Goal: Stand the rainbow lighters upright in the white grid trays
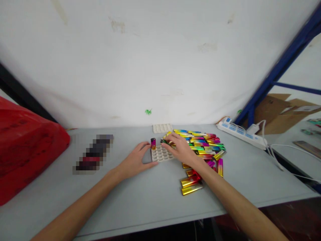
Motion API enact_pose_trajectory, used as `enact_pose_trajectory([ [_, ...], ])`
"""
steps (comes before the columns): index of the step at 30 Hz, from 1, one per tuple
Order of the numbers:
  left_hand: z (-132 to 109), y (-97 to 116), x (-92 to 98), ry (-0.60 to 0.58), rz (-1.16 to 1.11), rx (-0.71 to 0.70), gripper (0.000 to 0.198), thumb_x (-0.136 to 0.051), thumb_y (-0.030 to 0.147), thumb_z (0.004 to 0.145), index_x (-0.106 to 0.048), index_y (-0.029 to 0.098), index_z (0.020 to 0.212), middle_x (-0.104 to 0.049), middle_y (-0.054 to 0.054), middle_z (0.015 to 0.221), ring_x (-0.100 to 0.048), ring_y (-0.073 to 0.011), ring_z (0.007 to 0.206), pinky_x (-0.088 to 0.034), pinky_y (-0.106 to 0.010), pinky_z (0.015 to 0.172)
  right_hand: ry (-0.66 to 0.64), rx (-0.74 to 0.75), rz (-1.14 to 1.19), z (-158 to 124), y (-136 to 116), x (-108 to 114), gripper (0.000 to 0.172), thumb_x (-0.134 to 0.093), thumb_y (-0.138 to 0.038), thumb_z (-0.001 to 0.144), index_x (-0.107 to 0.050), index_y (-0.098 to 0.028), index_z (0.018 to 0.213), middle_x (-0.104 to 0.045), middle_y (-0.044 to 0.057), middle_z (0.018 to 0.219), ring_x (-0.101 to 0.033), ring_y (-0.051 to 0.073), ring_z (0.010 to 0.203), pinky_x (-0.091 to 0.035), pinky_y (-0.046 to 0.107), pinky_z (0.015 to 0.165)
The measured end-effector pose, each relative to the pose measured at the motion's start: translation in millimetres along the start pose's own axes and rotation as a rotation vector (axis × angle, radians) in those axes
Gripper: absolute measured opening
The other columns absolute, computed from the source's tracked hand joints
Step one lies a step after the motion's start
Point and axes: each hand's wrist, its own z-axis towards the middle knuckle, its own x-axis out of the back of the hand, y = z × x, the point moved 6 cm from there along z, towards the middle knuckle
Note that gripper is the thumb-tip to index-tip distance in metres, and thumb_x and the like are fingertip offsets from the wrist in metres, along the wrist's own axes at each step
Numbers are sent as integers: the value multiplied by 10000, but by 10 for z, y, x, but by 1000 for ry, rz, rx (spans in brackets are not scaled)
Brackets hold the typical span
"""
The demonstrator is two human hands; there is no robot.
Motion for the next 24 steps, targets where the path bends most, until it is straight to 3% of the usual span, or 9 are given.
enact_pose_trajectory([
  [2,3,8,-8,1,-1,-4,811,-863,839,1091,-753,261,1650,-738,-177,1759,-733,-436,1648,-605,-608,1444,28,69,-94,-6,-61,-21,347,-800,-536,1259,-853,-234,1095,-847,117,1142,-797,287,1111,-616,400,1041],
  [6,9,28,-15,-10,-15,-16,828,-842,844,1105,-731,250,1672,-732,-188,1758,-724,-441,1654,-597,-622,1450,2,37,-142,14,-60,-141,290,-813,-502,1269,-851,-235,1163,-850,60,982,-812,258,941,-604,354,930],
  [10,18,43,-16,-11,-17,-29,798,-853,820,1106,-733,266,1667,-738,-178,1748,-725,-443,1648,-612,-625,1436,-87,15,-152,30,-29,-280,220,-744,-417,1309,-828,-217,1348,-914,106,1155,-863,283,1080,-637,370,994],
  [16,17,45,-28,-7,-11,-40,764,-848,812,1111,-749,259,1629,-745,-179,1727,-733,-441,1636,-617,-621,1430,-246,9,-259,51,-137,-390,252,-678,-402,1340,-786,-214,1469,-900,168,1357,-861,313,1244,-650,402,1059],
  [24,22,43,-14,0,6,-47,757,-866,807,1099,-764,267,1620,-758,-177,1717,-747,-444,1619,-631,-623,1416,-304,-43,-209,80,-139,-410,217,-621,-390,1361,-735,-218,1431,-895,116,1210,-839,271,1077,-583,334,918],
])
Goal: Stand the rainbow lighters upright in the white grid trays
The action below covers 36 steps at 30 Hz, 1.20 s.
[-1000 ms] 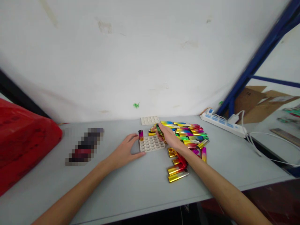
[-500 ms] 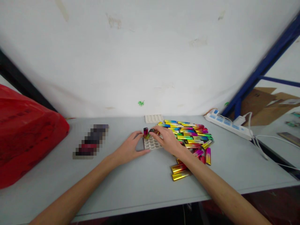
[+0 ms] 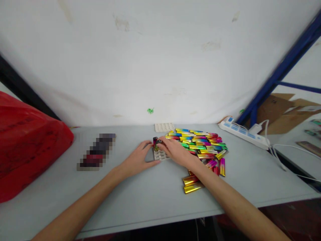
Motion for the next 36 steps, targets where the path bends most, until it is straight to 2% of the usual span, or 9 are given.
enact_pose_trajectory([
  [7,-6,-31,-14,-11,-14,12,777,-828,847,1104,-762,248,1595,-744,-194,1727,-720,-450,1658,-608,-620,1438,-66,-33,19,7,-37,11,266,-658,-391,1353,-730,-205,1530,-888,74,1058,-845,268,973,-530,322,855],
  [14,-12,-53,-25,-9,-2,36,848,-828,873,1089,-748,233,1640,-727,-204,1758,-729,-451,1652,-603,-618,1443,6,-109,-146,41,-7,21,314,-731,-509,1319,-805,-217,1409,-911,95,1026,-866,277,977,-524,310,827],
  [17,-5,-62,-16,-2,-11,47,842,-840,879,1073,-761,247,1624,-735,-197,1745,-739,-455,1636,-605,-634,1440,67,-120,-237,45,20,187,371,-832,-600,1246,-847,-229,1235,-924,126,1015,-863,299,961,-551,353,907],
  [19,3,-54,-2,1,-13,42,816,-843,873,1072,-769,268,1614,-742,-180,1737,-741,-453,1629,-602,-637,1443,161,-159,-237,-6,75,454,416,-851,-631,1226,-840,-234,1105,-911,120,964,-835,289,903,-553,378,942],
  [21,8,-45,13,3,-14,39,806,-845,874,1070,-775,277,1607,-747,-171,1732,-746,-452,1617,-605,-639,1441,291,-176,-129,-141,120,801,452,-797,-668,1247,-839,-247,1087,-880,77,895,-784,260,830,-548,365,897],
  [23,10,-47,23,9,-19,44,802,-844,875,1068,-783,275,1597,-751,-175,1728,-750,-456,1605,-608,-644,1438,320,-115,21,-352,99,1075,485,-715,-678,1277,-860,-252,1094,-857,42,864,-743,236,778,-547,348,828],
  [26,9,-68,20,28,-19,50,805,-848,885,1046,-801,266,1558,-767,-189,1695,-755,-479,1583,-620,-662,1421,213,11,118,-797,-45,1219,429,-705,-591,1290,-882,-259,1083,-880,48,976,-791,246,871,-606,362,866],
  [31,56,-103,-10,26,69,3,807,-799,915,1041,-788,241,1485,-765,-216,1661,-736,-506,1564,-619,-686,1407,14,81,-168,-1606,-197,884,61,-897,-336,1197,-868,-283,1186,-887,90,1217,-865,302,1150,-703,414,998],
  [36,215,-184,-3,-21,72,-64,850,-858,904,971,-787,249,1508,-789,-222,1632,-719,-525,1585,-618,-685,1411,45,93,-299,-2006,-153,591,305,-954,-219,1126,-834,-319,1388,-884,90,1329,-859,321,1229,-754,496,1107],
])
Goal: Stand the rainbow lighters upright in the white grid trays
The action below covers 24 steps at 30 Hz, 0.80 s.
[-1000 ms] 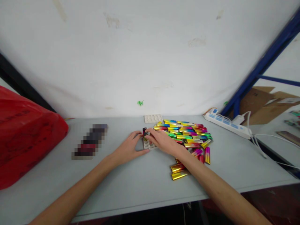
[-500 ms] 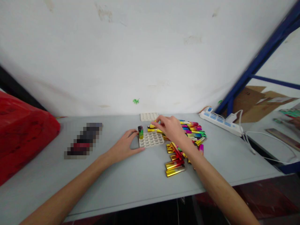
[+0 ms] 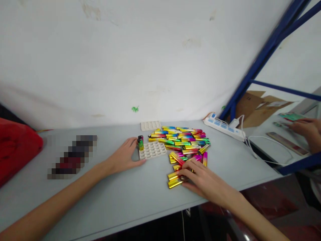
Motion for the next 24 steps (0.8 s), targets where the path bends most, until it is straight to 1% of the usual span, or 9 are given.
enact_pose_trajectory([
  [3,67,-66,16,-17,-27,-15,903,-925,859,924,-773,267,1589,-781,-204,1662,-709,-517,1621,-616,-664,1423,54,26,-67,-39,-11,-77,257,-911,-205,1150,-827,-309,1370,-892,102,1313,-861,342,1239,-765,520,1101],
  [7,68,-96,10,-14,-65,-19,930,-964,821,922,-753,263,1636,-750,-202,1722,-716,-500,1635,-617,-644,1430,112,40,-120,-36,15,-168,140,-788,-201,1222,-813,-272,1340,-896,112,1243,-885,337,1150,-765,511,1056],
  [10,56,-78,-10,-5,-86,-27,950,-1002,783,909,-741,288,1677,-764,-185,1710,-720,-498,1631,-616,-656,1434,123,-16,-79,-24,94,-184,131,-701,-223,1270,-810,-288,1299,-906,102,1206,-899,320,1092,-759,501,1056],
  [13,65,-47,-16,7,-88,-32,948,-1008,763,917,-737,295,1695,-761,-183,1716,-724,-494,1626,-613,-652,1436,153,-134,25,77,227,-90,176,-637,-292,1307,-813,-296,1305,-926,107,1213,-913,310,1088,-757,469,1024],
  [15,77,-27,-20,0,-82,-33,945,-996,772,932,-735,280,1695,-744,-196,1740,-716,-495,1635,-603,-647,1444,226,-221,146,245,344,18,221,-628,-378,1313,-830,-293,1336,-934,119,1209,-910,313,1076,-748,448,978],
  [17,86,-14,-24,-8,-75,-29,951,-993,781,935,-736,258,1687,-734,-213,1750,-710,-500,1640,-598,-644,1446,323,-288,326,513,470,106,276,-696,-503,1278,-858,-280,1273,-921,100,1089,-866,291,922,-719,417,877],
  [20,87,-9,-28,0,-71,-26,951,-1010,777,921,-745,258,1672,-750,-219,1728,-720,-502,1624,-612,-649,1430,474,-396,625,1040,650,144,476,-875,-733,1109,-852,-258,1091,-859,68,964,-760,259,826,-661,392,815],
  [22,79,-16,-37,5,-72,-27,954,-1010,785,919,-744,259,1670,-754,-222,1721,-724,-500,1618,-615,-654,1427,504,-449,864,1410,704,75,595,-878,-847,1042,-810,-256,1050,-804,36,936,-729,242,869,-641,361,820],
  [24,68,-29,-48,7,-79,-24,966,-1002,795,925,-736,249,1677,-750,-232,1723,-725,-498,1619,-613,-659,1428,469,-448,1045,1728,663,-22,705,-872,-964,956,-726,-276,1003,-733,-4,895,-701,212,849,-623,319,785],
])
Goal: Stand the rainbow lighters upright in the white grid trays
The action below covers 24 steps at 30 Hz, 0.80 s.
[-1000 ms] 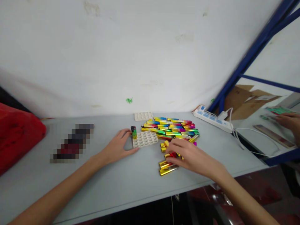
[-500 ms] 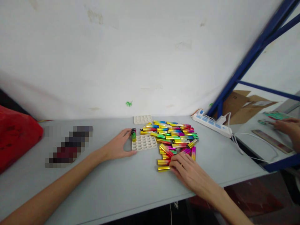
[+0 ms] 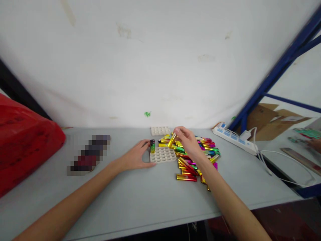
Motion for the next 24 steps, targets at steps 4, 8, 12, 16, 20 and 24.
enact_pose_trajectory([
  [4,-12,-9,-6,-1,-17,12,969,-1004,790,925,-736,248,1682,-743,-233,1732,-723,-497,1631,-604,-668,1433,-297,-168,202,54,87,-506,765,-873,-1018,904,-611,-324,1088,-644,-78,810,-598,161,635,-618,308,661],
  [8,-8,31,16,-22,-12,22,975,-1007,781,929,-730,244,1695,-729,-220,1752,-709,-495,1648,-583,-658,1455,-350,-223,198,-134,156,-679,765,-893,-1011,907,-614,-322,1086,-420,-140,670,-325,118,522,-373,238,480],
  [12,-10,81,43,-56,8,37,968,-1011,773,937,-718,245,1693,-710,-213,1771,-690,-484,1672,-569,-642,1471,-299,-271,202,-243,241,-717,851,-817,-1119,877,-613,-295,932,-351,-118,674,-265,110,557,-199,237,488],
  [16,-10,120,66,-69,18,27,925,-1020,726,946,-721,240,1674,-714,-204,1764,-685,-485,1673,-561,-646,1478,-228,-381,184,-256,372,-737,911,-638,-1182,916,-489,-304,726,-283,-104,610,-204,112,552,-139,264,505],
  [20,-3,126,81,-61,26,21,919,-1035,725,942,-723,259,1670,-723,-182,1750,-694,-476,1659,-579,-628,1465,-136,-384,153,-244,437,-721,830,-630,-1047,1013,-401,-327,669,-265,-93,565,-194,123,540,-147,288,497],
  [24,-6,113,72,-65,9,12,929,-1037,715,954,-710,241,1683,-723,-196,1747,-691,-472,1662,-555,-624,1486,-100,-392,118,-243,513,-714,670,-558,-816,1128,-409,-332,690,-293,-84,553,-215,143,528,-193,306,497],
])
